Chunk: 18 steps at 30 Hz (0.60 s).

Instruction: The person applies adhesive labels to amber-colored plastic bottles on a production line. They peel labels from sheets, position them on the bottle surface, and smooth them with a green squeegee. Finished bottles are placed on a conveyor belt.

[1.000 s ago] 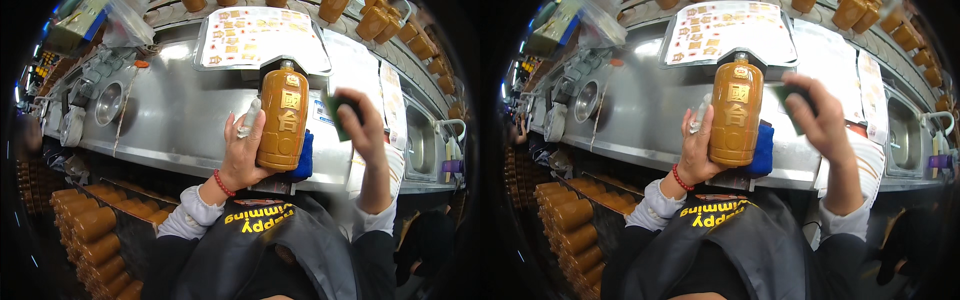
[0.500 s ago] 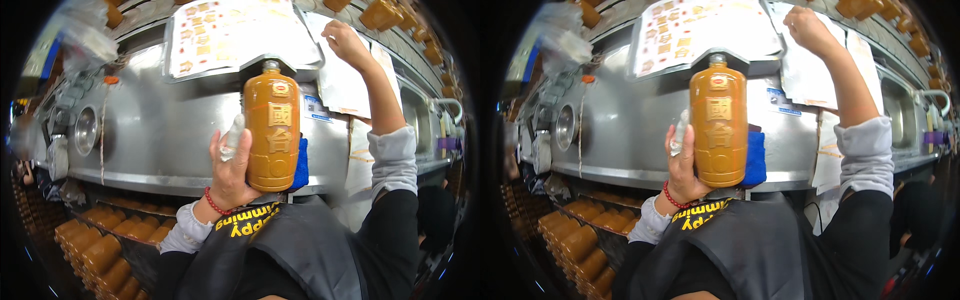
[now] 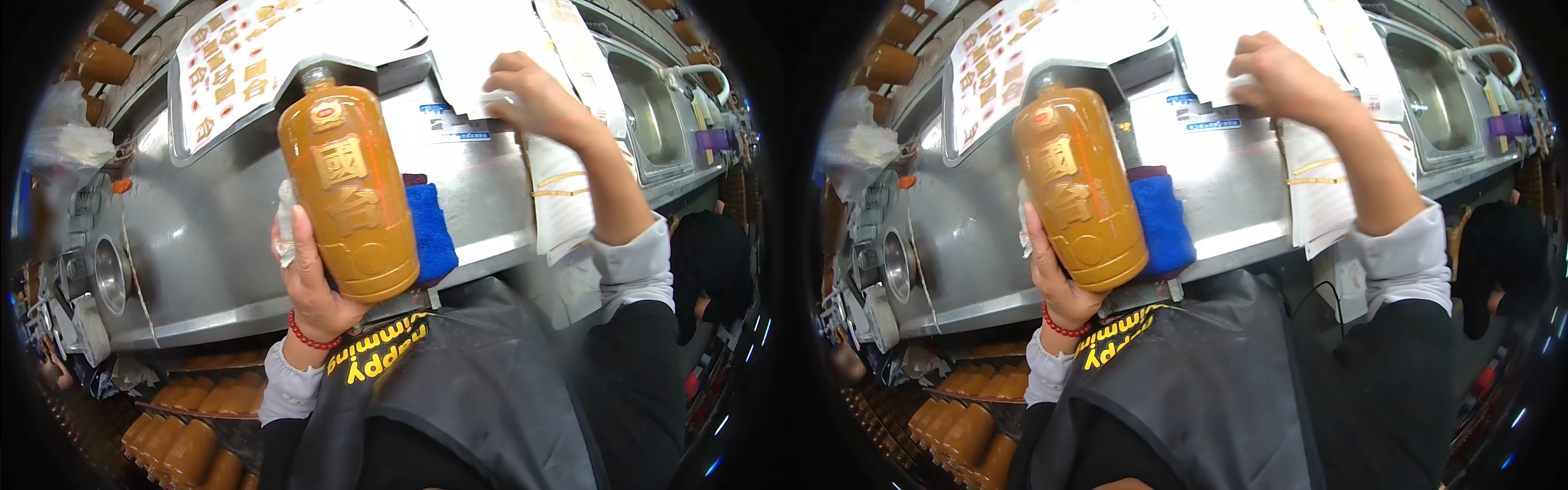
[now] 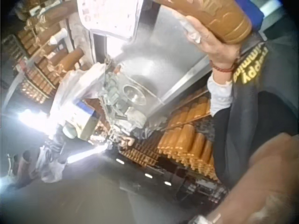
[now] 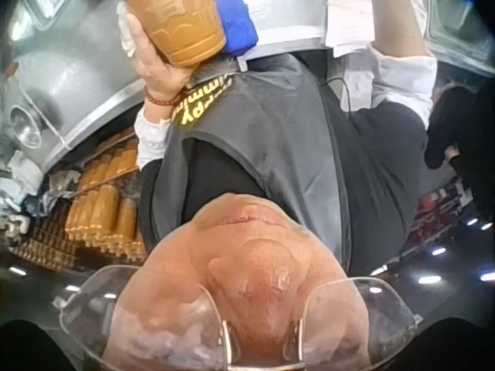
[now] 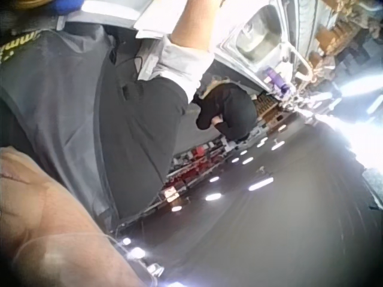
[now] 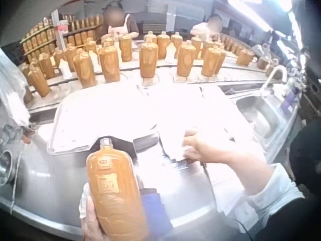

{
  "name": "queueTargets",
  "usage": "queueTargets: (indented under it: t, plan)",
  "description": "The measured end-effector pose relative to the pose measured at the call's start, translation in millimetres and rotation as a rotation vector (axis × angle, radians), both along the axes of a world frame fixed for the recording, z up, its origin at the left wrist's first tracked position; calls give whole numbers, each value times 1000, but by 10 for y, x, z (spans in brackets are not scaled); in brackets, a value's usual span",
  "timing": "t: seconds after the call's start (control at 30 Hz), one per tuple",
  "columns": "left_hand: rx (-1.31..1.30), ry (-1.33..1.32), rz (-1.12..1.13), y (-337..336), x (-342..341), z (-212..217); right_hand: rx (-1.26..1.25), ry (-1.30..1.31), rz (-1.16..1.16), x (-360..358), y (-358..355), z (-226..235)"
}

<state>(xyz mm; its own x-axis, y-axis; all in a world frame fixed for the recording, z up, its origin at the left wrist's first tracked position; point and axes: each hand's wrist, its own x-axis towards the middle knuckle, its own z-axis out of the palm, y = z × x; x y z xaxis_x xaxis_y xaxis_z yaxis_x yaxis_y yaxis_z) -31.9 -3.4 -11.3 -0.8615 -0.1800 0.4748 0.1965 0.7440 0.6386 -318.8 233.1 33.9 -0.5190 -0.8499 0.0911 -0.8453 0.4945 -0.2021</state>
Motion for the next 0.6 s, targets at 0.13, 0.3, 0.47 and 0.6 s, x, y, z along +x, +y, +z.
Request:
queueTargets:
  t: [0.13, 0.3, 0.47, 0.6]
  plan:
    - [19, 28, -4, 11, -2, -4, 81, 155, -44, 244, -320, -101]
    - [-10, 27, -26, -15, 18, -17, -77, 98, -76, 141, -354, -203]
    - [41, 29, -22, 4, 17, -37, -161, -175, -171, -215, -162, -58]
    - [80, 46, -51, 14, 11, -20, -246, -359, -501, -823, 356, 64]
